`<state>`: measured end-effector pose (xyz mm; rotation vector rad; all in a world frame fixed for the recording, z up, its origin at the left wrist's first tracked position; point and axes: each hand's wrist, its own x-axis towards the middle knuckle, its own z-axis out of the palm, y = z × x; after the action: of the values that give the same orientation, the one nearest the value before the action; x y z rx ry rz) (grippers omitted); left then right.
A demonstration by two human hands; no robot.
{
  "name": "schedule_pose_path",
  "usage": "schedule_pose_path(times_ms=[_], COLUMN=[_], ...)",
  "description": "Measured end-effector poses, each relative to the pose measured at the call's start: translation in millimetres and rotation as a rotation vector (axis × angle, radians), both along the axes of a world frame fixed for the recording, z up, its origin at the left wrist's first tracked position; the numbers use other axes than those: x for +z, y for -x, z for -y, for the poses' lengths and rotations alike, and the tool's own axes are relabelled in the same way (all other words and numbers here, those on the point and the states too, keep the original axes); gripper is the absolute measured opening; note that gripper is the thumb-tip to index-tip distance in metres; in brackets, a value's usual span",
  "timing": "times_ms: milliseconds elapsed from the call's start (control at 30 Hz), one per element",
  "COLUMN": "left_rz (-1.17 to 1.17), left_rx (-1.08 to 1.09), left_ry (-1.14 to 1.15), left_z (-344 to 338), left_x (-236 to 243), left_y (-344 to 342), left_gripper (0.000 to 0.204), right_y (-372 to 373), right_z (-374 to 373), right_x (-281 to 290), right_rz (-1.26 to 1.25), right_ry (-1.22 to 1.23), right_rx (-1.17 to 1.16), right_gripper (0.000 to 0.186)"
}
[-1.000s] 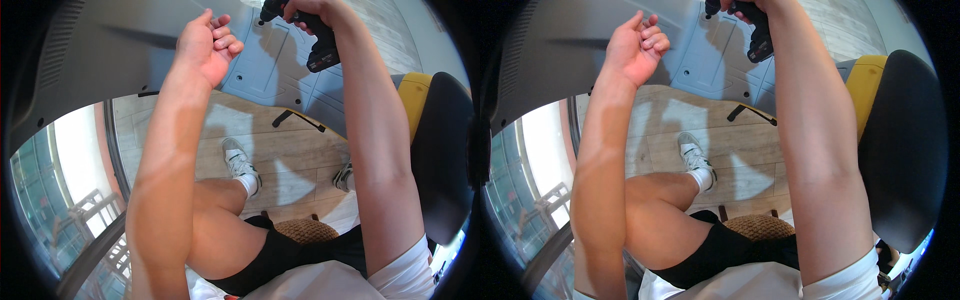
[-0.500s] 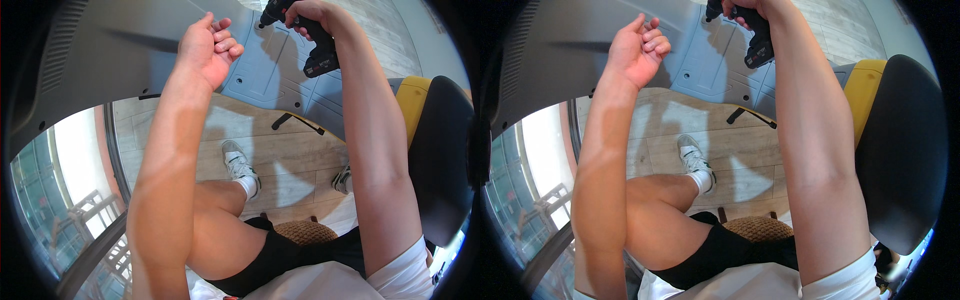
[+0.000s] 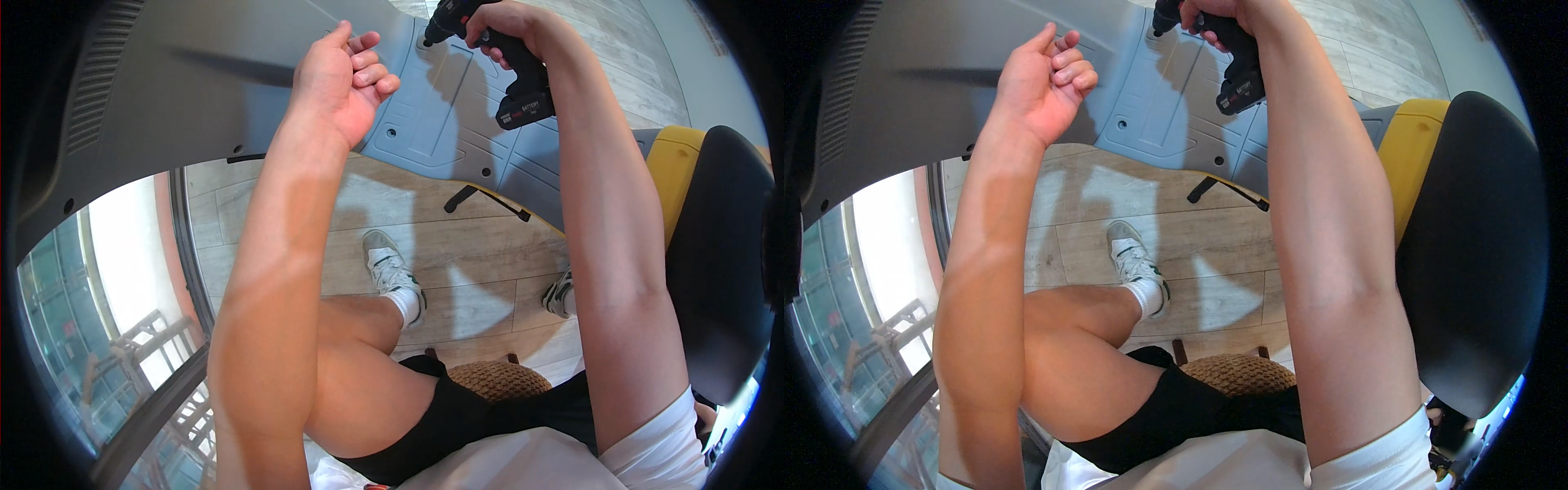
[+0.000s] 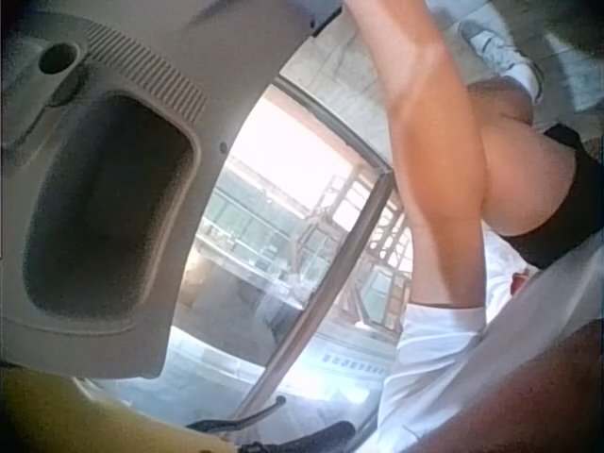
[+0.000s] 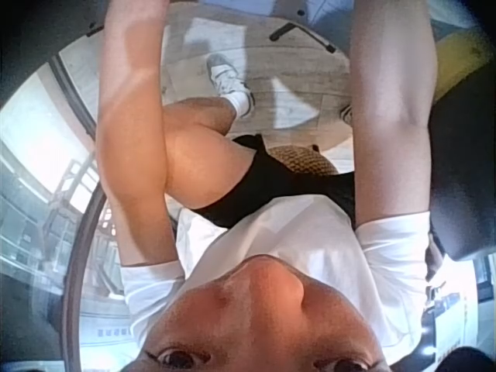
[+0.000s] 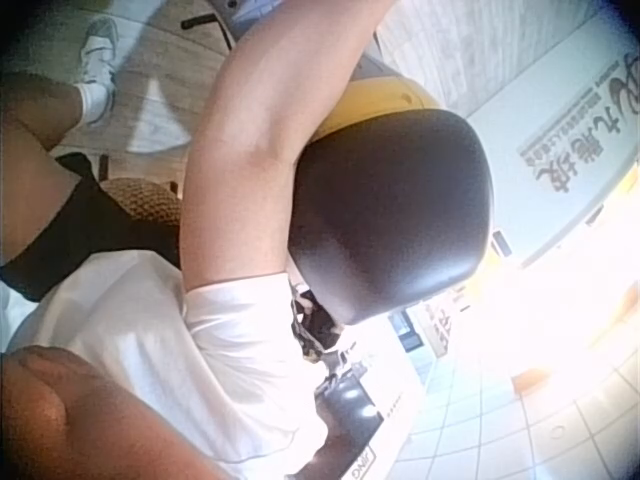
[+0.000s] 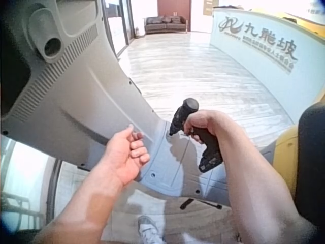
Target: The recorder is using a power drill to remove and install screws on the body of a yellow moped.
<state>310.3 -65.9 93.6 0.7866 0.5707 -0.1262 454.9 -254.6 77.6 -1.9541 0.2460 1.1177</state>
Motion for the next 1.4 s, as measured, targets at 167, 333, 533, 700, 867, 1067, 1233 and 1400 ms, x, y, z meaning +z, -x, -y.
schedule_pose_path(times_ms=[167, 333, 533, 700, 867, 1067, 1233, 1400], left_rz=[-0.004, 0.010, 0.033, 0.068, 0.055, 0.043, 0.038, 0.039], left_rx=[0.010, 0.010, 0.023, 0.015, 0.017, 0.062, 0.054, 0.052], left_ry=[-0.015, -0.024, -0.013, -0.020, -0.010, -0.013, -0.013, -0.037], left_z=[-1.0, 5.2, 7.1, -0.2, -2.2, -5.1, -1.9, 3.2], left_x=[1.2, 3.3, 0.4, -9.0, -8.2, -0.5, -3.6, 0.0], left_y=[0.6, -4.1, -8.8, -17.9, -15.3, -5.8, -8.8, -12.2], left_gripper=[0.029, 0.029, 0.028, 0.028, 0.027, 0.026, 0.027, 0.027], right_y=[25.7, 18.8, 10.6, 8.1, 16.0, 1.8, 5.3, 8.0], right_z=[-20.4, -43.0, -74.8, -80.3, -68.9, -57.1, -50.9, -56.2], right_x=[29.3, 37.7, 33.2, 19.8, 28.6, 20.1, 19.9, 17.8], right_rz=[0.240, 0.211, 0.180, 0.166, 0.142, 0.040, 0.036, 0.033], right_ry=[0.222, 0.438, 0.646, 0.611, 0.489, 0.358, 0.339, 0.317], right_rx=[0.139, 0.283, 0.536, 0.550, 0.422, 0.329, 0.187, 0.189], right_gripper=[0.012, 0.023, 0.030, 0.025, 0.018, 0.017, 0.015, 0.018])
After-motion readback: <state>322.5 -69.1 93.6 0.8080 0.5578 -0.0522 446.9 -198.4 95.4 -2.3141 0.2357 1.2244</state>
